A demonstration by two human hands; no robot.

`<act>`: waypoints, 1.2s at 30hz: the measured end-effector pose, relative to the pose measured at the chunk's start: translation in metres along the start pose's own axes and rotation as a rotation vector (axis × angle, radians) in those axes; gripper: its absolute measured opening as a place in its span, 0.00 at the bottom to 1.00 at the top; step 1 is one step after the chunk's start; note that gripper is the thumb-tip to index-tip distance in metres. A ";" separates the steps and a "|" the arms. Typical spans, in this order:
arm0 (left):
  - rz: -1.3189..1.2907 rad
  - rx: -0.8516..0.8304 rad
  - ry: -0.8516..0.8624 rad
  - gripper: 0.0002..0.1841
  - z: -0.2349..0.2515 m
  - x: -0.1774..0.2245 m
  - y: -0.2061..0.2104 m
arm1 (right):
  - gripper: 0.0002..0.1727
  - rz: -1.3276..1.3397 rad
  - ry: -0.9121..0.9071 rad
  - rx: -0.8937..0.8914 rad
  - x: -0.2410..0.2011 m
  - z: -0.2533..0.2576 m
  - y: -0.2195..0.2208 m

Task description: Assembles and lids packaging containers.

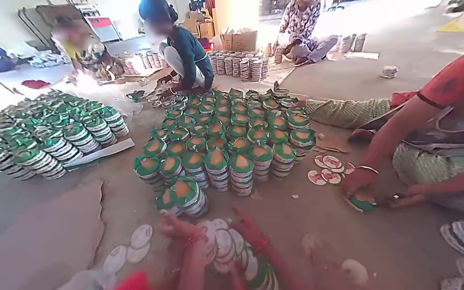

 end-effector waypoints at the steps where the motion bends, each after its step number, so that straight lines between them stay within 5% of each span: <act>1: 0.008 -0.029 -0.057 0.38 0.011 -0.001 0.004 | 0.41 0.018 0.006 -0.018 -0.006 0.012 0.010; 6: 0.054 -0.397 -0.312 0.35 0.044 -0.033 0.031 | 0.38 0.231 -0.011 -0.032 -0.034 0.080 0.053; 10: 0.075 -0.383 -0.508 0.41 0.046 -0.069 0.022 | 0.34 0.363 -0.041 -0.014 -0.049 0.111 0.071; 16: 0.122 -0.425 -0.574 0.41 0.034 -0.066 0.025 | 0.40 0.357 -0.028 -0.003 -0.052 0.113 0.080; 22: 0.168 -0.681 -0.694 0.41 0.011 -0.083 0.042 | 0.35 0.380 -0.012 0.222 -0.043 0.096 0.041; 24: 0.347 -0.691 -0.534 0.34 0.018 -0.069 0.040 | 0.31 0.396 0.012 0.311 -0.039 0.082 0.023; 26: 0.520 -0.599 -0.163 0.22 0.039 -0.029 0.039 | 0.32 0.401 0.051 0.349 -0.030 0.065 0.012; 29: 0.632 -0.371 0.152 0.30 0.080 0.021 0.035 | 0.35 0.462 0.115 0.371 -0.013 0.027 0.002; 31: 0.710 -0.279 0.029 0.39 0.115 0.004 0.032 | 0.36 0.508 0.135 0.396 0.003 0.004 0.000; 36: 0.747 -0.695 -0.516 0.32 0.150 -0.061 0.036 | 0.34 0.616 0.180 0.472 0.019 -0.030 -0.009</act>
Point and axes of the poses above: each hand's wrist, its own z-axis towards the middle knuckle, its own y-axis out of the palm, x = y × z, the point moved 10 cm from there along z, towards the middle knuckle, and after that the axes turned 10 degrees about -z, right-handed, at the moved point
